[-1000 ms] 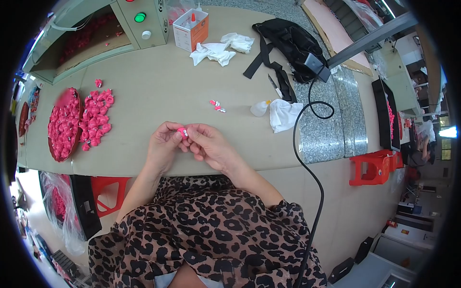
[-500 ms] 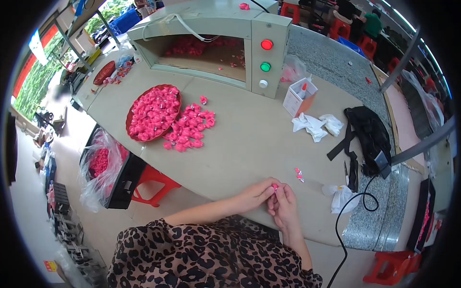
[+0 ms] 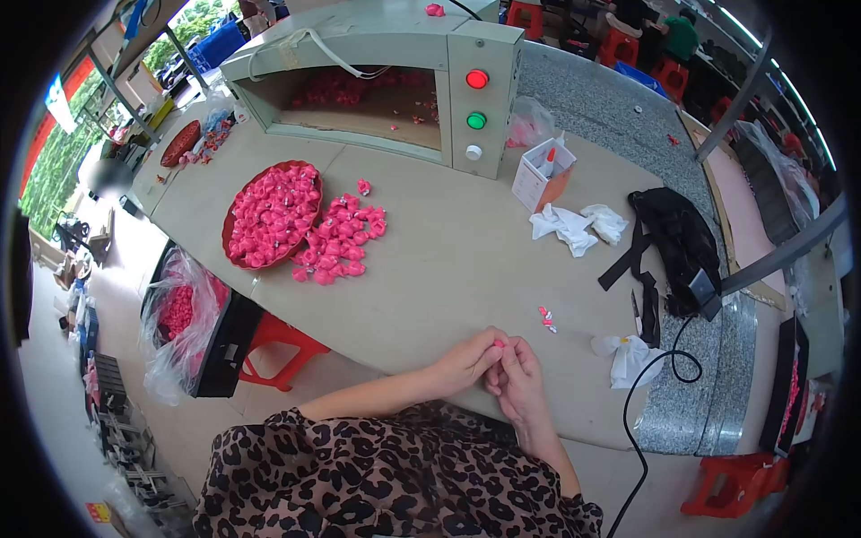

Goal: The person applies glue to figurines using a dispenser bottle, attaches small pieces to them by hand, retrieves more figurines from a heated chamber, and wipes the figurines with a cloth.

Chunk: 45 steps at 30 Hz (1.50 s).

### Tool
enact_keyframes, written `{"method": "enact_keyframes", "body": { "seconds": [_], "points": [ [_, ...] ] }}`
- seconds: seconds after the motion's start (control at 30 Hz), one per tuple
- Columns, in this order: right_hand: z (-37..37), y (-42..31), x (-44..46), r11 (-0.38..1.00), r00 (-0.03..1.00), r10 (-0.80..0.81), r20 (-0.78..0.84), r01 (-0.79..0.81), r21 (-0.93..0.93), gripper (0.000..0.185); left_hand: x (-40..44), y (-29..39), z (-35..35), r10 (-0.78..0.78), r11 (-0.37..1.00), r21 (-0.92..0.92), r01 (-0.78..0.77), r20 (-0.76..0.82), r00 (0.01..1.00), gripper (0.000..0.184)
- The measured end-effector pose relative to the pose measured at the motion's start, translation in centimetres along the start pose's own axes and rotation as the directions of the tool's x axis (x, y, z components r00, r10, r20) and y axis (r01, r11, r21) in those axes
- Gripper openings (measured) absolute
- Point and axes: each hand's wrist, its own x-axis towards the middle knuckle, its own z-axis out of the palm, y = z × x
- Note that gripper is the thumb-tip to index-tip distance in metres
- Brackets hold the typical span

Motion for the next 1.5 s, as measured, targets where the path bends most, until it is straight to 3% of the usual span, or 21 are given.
{"method": "enact_keyframes", "body": {
  "seconds": [0.5, 0.6, 0.77, 0.9, 1.0, 1.2, 1.5],
  "points": [
    [-0.2, 0.2, 0.0, 1.0, 1.0, -0.015, 0.013, 0.015, 0.008, 0.017, 0.0, 0.4, 0.2, 0.0, 0.998, 0.065, 0.001, -0.018, 1.0, 0.016],
    [0.3, -0.1, 0.2, 1.0, 1.0, -0.003, -0.001, 0.003, -0.028, 0.017, 0.2, 0.7, 0.2, -0.154, 0.987, -0.046, 0.154, -0.011, 0.988, 0.017],
    [-0.7, 0.0, -0.1, 0.999, 1.0, 0.016, -0.006, -0.015, 0.033, 0.017, 0.2, -0.7, -0.3, -0.058, 0.987, -0.149, 0.067, 0.064, 0.996, 0.029],
    [-0.6, -0.1, -0.1, 0.993, 0.999, 0.039, -0.028, -0.036, 0.117, 0.018, 0.4, -0.7, -0.4, -0.019, 1.0, 0.009, 0.018, 0.012, 1.0, 0.031],
    [-0.5, 0.0, -0.1, 0.989, 0.999, 0.037, -0.019, -0.033, 0.145, 0.019, 0.4, -0.3, -0.6, -0.11, 0.994, -0.016, 0.11, 0.018, 0.994, 0.025],
    [-0.5, 0.3, -0.1, 0.993, 0.999, 0.015, -0.049, -0.009, 0.115, 0.019, 0.5, -0.9, -0.6, -0.05, 0.998, -0.019, 0.052, 0.062, 0.997, 0.03],
    [-0.8, 0.8, -0.1, 0.994, 1.0, 0.003, -0.025, 0.0, 0.108, 0.019, 0.5, -1.5, 0.0, -0.077, 0.994, -0.075, 0.077, -0.002, 0.997, 0.022]
  ]
}}
